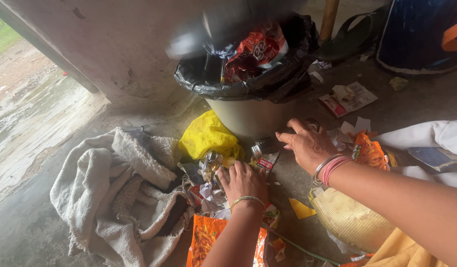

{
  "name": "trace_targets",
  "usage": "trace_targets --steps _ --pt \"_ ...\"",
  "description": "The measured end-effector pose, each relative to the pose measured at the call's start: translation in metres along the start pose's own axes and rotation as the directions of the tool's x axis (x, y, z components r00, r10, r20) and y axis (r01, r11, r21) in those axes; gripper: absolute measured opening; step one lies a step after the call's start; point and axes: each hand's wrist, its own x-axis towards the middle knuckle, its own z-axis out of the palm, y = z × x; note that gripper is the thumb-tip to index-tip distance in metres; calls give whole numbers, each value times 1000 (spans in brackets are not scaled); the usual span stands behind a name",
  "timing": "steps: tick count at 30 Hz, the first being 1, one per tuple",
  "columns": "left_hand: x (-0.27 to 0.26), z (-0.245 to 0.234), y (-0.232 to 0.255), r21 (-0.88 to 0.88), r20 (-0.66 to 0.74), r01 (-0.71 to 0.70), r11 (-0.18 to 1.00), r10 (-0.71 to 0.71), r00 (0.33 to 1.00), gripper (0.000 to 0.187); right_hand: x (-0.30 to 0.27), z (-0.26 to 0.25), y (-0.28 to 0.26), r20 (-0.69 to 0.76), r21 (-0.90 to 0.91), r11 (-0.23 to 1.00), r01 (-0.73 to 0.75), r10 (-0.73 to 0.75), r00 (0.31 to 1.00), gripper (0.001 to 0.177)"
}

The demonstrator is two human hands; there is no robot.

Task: The person sorts through a pile of waste on the floor, picking up various items such as snack wrappers, plastic bottles, and paper. They place the collected items into a nearby trash bin, occasionally opening the lid to deposit the trash.

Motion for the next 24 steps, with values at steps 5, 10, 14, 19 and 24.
trace_targets --steps 5,10,14,19,24 --pt "-2 4 -2 -58 -105 -68 996 62 993 52 -2 3 -3 35 0 1000 -9 9 999 46" --pt "-14 0 4 -219 -44 -156 963 150 988 55 -3 3 -5 36 12 1000 -13 12 999 46" --pt "-26 -5 7 -194 -83 -246 950 234 969 61 -3 1 0 89 5 999 -38 37 995 49" --pt "-22 -9 8 -85 90 -246 965 254 963 72 -3 3 -2 84 38 998 -41 37 996 55" --pt "-17 -16 -5 -69 56 -277 958 281 958 65 -5 2 0 40 34 999 0 -1 999 55"
